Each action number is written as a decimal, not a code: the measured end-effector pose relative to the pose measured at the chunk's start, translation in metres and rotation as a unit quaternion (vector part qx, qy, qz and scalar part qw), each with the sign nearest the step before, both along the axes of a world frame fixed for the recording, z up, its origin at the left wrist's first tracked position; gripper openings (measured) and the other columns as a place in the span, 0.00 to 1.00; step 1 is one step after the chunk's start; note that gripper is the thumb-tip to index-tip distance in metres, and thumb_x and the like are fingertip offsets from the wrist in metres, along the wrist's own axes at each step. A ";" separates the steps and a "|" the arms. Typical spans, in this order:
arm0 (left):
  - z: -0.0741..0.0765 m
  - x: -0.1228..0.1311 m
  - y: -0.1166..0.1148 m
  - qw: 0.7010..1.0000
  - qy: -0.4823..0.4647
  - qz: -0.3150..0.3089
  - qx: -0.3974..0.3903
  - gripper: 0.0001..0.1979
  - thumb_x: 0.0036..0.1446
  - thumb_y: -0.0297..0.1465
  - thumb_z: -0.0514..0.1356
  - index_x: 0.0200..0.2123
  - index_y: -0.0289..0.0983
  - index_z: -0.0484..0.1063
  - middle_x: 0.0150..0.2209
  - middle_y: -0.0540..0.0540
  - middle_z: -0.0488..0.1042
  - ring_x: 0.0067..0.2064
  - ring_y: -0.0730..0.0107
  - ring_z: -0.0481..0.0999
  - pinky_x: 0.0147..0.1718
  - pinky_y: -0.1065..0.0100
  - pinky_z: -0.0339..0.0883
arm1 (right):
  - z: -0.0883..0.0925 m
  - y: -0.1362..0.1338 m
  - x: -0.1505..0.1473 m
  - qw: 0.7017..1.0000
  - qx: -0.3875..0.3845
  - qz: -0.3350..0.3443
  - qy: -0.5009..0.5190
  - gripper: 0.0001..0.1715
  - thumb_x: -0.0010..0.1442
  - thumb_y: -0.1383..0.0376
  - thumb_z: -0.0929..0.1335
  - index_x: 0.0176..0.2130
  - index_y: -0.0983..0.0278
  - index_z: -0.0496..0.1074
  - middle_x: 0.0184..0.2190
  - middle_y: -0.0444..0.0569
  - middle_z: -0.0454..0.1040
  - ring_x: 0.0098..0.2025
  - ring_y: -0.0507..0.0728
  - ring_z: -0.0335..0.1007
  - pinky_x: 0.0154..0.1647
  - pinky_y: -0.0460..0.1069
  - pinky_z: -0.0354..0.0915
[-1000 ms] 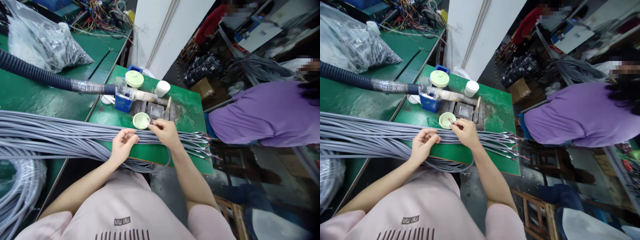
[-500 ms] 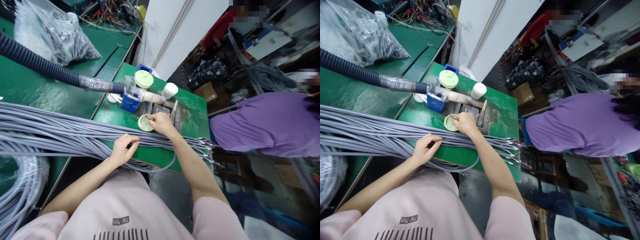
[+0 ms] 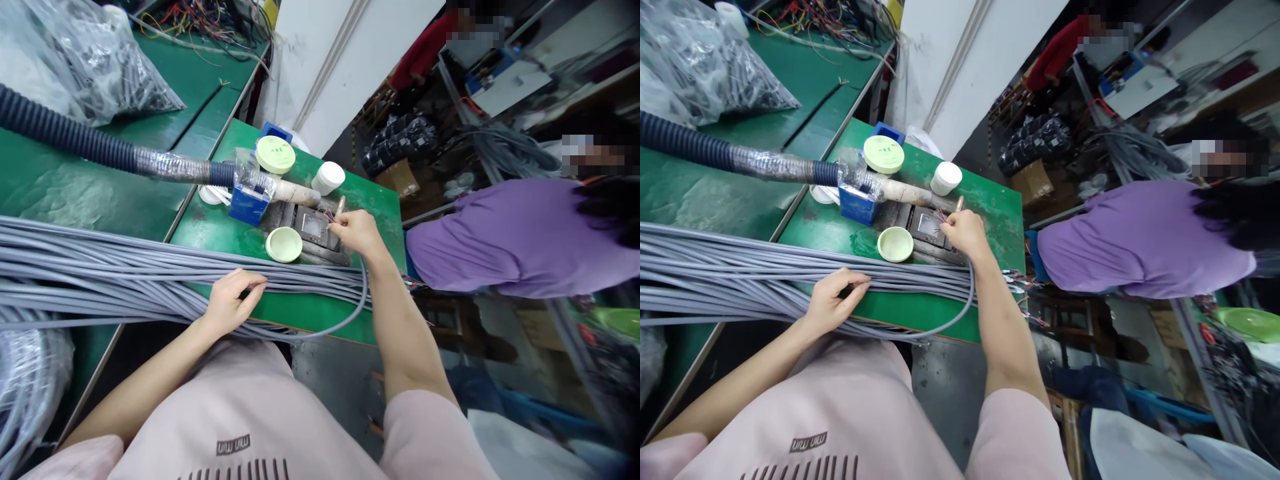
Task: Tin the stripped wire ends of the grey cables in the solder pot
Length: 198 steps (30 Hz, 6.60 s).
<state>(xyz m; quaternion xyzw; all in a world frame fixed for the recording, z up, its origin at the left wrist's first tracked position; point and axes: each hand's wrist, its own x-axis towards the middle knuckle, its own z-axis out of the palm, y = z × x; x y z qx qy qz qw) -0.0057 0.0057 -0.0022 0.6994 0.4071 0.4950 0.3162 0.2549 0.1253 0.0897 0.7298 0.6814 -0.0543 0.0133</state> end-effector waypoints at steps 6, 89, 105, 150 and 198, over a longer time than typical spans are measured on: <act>0.000 0.002 0.001 1.000 0.023 0.008 0.005 0.05 0.57 0.28 0.58 0.35 0.38 0.75 0.25 0.48 0.75 0.28 0.71 0.71 0.30 0.69 0.65 | -0.017 0.024 0.014 0.998 -0.039 -0.035 -0.038 0.13 0.52 0.66 0.66 0.31 0.68 0.80 0.31 0.55 0.79 0.37 0.59 0.74 0.35 0.47 0.60; 0.035 0.047 -0.034 0.860 -0.223 -0.317 -0.331 0.13 0.52 0.40 0.65 0.31 0.35 0.79 0.30 0.44 0.78 0.32 0.68 0.75 0.36 0.66 0.69 | -0.014 -0.134 -0.059 0.711 -0.034 0.050 0.700 0.09 0.46 0.58 0.74 0.21 0.60 0.77 0.19 0.44 0.68 0.25 0.52 0.63 0.29 0.49 0.62; 0.009 0.028 -0.039 0.811 -0.333 -0.254 -0.408 0.15 0.51 0.41 0.66 0.35 0.34 0.79 0.29 0.44 0.80 0.31 0.69 0.77 0.37 0.66 0.70 | -0.022 -0.120 -0.064 0.712 -0.115 0.005 0.693 0.12 0.40 0.62 0.76 0.29 0.62 0.80 0.28 0.46 0.77 0.31 0.53 0.69 0.34 0.49 0.66; 0.026 -0.019 -0.015 0.998 -0.052 -0.004 -0.022 0.07 0.56 0.28 0.61 0.36 0.39 0.80 0.29 0.45 0.80 0.30 0.69 0.75 0.33 0.68 0.68 | -0.041 -0.078 -0.053 0.864 0.271 0.073 0.418 0.13 0.62 0.59 0.66 0.39 0.62 0.77 0.37 0.50 0.80 0.39 0.57 0.76 0.44 0.52 0.69; 0.027 -0.019 -0.010 0.993 -0.099 -0.003 -0.065 0.08 0.55 0.26 0.62 0.37 0.38 0.80 0.29 0.47 0.80 0.31 0.70 0.75 0.34 0.67 0.68 | -0.042 -0.041 0.014 0.842 0.389 0.005 0.374 0.12 0.60 0.59 0.66 0.34 0.62 0.78 0.34 0.48 0.81 0.38 0.58 0.77 0.44 0.53 0.70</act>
